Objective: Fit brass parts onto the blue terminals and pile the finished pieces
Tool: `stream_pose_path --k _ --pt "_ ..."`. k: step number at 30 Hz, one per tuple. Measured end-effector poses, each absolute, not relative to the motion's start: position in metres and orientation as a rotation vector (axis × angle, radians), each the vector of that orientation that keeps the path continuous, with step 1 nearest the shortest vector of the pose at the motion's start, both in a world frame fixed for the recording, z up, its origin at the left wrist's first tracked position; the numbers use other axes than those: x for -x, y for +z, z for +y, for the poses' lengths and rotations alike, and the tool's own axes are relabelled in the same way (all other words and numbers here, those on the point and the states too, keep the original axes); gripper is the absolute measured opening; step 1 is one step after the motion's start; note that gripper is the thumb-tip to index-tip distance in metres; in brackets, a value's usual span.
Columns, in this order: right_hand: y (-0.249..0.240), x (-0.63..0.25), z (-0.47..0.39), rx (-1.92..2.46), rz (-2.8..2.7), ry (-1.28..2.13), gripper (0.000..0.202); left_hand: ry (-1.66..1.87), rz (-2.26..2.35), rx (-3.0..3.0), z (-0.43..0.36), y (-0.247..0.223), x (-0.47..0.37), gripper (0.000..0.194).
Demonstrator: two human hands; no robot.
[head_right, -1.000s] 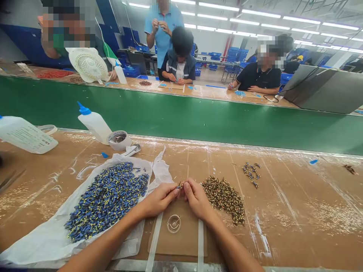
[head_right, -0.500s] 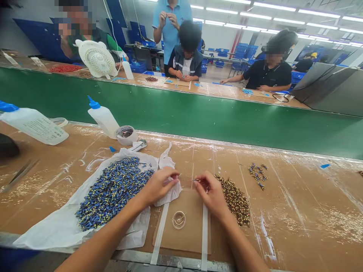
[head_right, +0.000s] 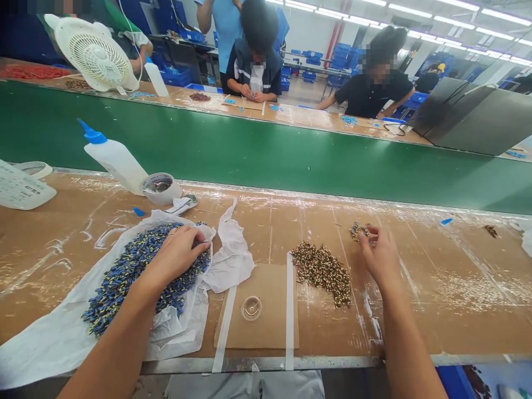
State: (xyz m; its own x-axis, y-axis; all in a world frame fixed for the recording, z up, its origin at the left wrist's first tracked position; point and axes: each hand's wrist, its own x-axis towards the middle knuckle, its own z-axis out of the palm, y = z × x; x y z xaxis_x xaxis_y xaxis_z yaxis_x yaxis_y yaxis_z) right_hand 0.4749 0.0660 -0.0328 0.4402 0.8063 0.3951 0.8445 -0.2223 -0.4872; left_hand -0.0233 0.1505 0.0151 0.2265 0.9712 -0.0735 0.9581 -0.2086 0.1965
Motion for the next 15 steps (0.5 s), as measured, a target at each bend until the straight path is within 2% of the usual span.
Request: stream_pose_path --k 7,9,15 --pt "0.009 -0.395 0.095 1.753 -1.441 0.123 0.029 0.104 1.748 -2.355 0.161 0.020 0.026 0.018" --pt "0.007 -0.372 0.102 1.625 -1.444 0.220 0.024 0.079 1.746 -2.335 0.166 0.020 0.027 0.019" --pt "-0.011 -0.346 0.105 1.599 -1.507 0.277 0.022 0.151 1.771 -2.321 0.178 0.021 0.035 0.026"
